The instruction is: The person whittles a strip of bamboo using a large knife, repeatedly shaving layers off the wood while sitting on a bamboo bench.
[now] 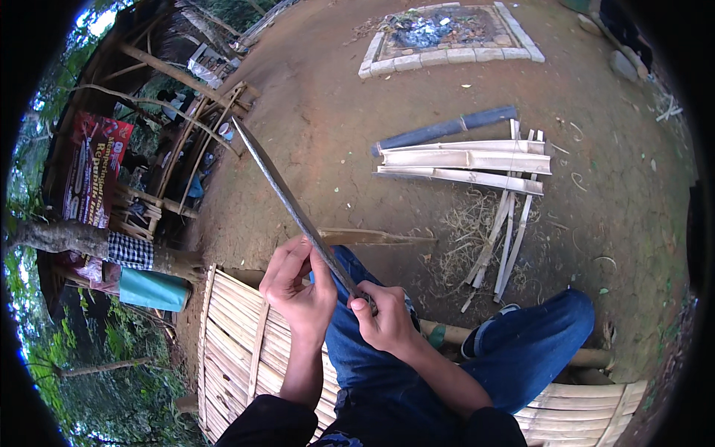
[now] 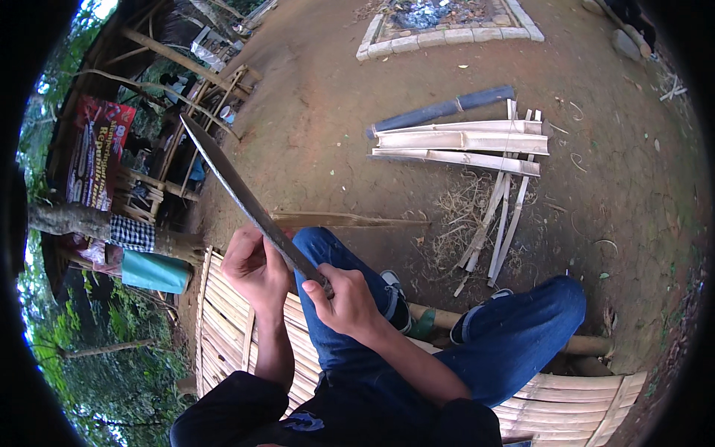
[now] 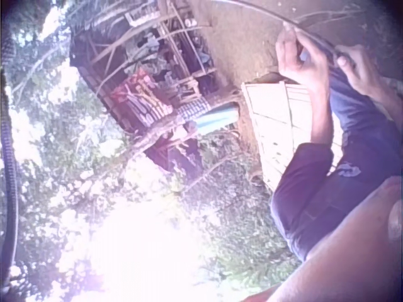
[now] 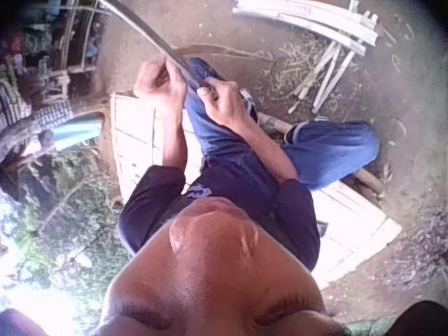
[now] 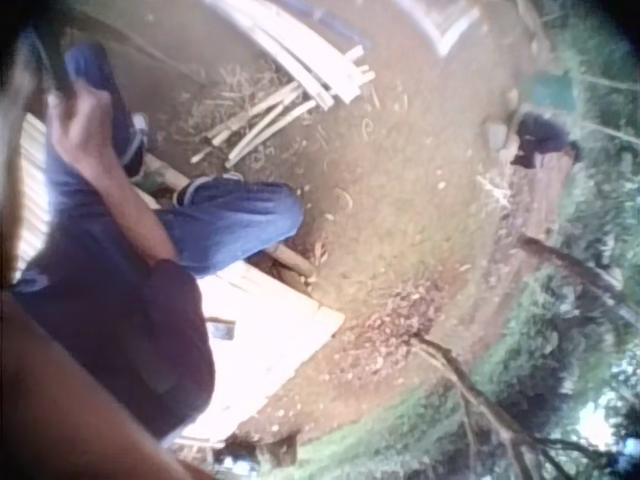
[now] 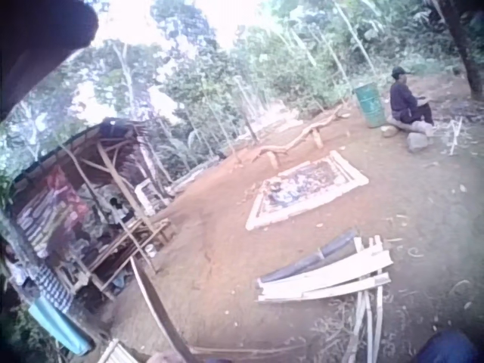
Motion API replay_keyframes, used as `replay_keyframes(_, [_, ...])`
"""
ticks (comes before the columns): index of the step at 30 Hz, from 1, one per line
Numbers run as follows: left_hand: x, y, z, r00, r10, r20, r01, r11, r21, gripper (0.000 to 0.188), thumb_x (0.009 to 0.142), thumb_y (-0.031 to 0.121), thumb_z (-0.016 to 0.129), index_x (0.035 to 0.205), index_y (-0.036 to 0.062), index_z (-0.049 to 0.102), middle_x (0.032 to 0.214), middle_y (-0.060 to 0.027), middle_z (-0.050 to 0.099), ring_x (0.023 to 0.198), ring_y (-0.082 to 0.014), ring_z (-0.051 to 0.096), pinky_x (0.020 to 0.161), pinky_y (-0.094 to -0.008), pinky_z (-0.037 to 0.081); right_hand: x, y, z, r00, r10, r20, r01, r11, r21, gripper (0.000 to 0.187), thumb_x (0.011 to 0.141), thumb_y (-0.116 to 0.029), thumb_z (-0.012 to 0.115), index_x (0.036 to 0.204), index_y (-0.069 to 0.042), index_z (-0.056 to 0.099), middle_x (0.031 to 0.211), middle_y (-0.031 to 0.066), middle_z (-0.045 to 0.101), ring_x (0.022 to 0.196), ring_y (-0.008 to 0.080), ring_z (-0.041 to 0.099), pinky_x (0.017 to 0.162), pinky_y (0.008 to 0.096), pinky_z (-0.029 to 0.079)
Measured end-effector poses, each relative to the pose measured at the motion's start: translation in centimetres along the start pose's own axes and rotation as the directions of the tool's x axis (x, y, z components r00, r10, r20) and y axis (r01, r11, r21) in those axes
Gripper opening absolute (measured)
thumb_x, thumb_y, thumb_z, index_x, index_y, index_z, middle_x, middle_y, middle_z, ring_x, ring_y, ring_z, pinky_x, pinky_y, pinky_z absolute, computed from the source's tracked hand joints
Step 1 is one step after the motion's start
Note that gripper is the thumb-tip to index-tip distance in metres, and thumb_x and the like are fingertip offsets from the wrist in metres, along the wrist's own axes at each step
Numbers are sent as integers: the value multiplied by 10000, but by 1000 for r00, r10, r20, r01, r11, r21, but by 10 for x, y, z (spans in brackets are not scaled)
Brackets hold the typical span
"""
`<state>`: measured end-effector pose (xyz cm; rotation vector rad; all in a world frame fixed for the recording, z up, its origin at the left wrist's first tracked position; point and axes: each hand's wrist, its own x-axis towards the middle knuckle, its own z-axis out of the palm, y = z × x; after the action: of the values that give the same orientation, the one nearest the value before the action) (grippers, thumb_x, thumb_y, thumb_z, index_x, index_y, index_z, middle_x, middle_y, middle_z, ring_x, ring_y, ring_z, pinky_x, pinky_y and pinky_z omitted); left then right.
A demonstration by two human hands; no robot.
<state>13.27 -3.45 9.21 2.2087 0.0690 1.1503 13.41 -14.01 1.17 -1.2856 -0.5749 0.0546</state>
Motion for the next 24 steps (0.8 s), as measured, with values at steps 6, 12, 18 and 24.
replay_keyframes(6, [4, 12, 5, 998, -50, -24, 51, 997, 59, 78, 803, -38, 649, 867, -80, 661, 722, -119, 652, 606, -111, 642, 519, -198, 496, 0, 8, 1, 994, 89, -59, -89, 996, -3, 447, 902, -360, 540, 733, 53, 545, 502, 199, 498, 524, 381, 583, 446, 375, 418])
replay_keyframes(12, [5, 7, -4, 1000, 24, 4, -24, 989, 144, 82, 804, -33, 654, 866, -87, 657, 694, -118, 642, 611, -129, 656, 530, -199, 502, -8, 1, 2, 999, 40, 22, -41, 998, 37, 409, 906, -329, 535, 748, 48, 567, 495, 202, 491, 518, 376, 584, 451, 371, 410])
replay_keyframes(18, [6, -1, -8, 1000, -17, -23, 19, 994, 110, 88, 818, -41, 631, 887, -95, 643, 724, -124, 644, 633, -149, 664, 573, -217, 535, -5, 27, -4, 914, 402, 51, -404, 914, 44, 471, 930, -326, 494, 651, 48, 558, 514, 164, 538, 481, 261, 588, 479, 353, 415])
replay_keyframes(24, [3, -7, -13, 999, -48, -9, 48, 996, 79, 92, 846, -35, 599, 897, -107, 626, 774, -121, 642, 678, -157, 663, 639, -255, 578, -17, 10, 1, 962, 212, 169, -231, 967, 103, 439, 921, -318, 503, 682, 44, 573, 535, 158, 560, 519, 281, 612, 501, 336, 440])
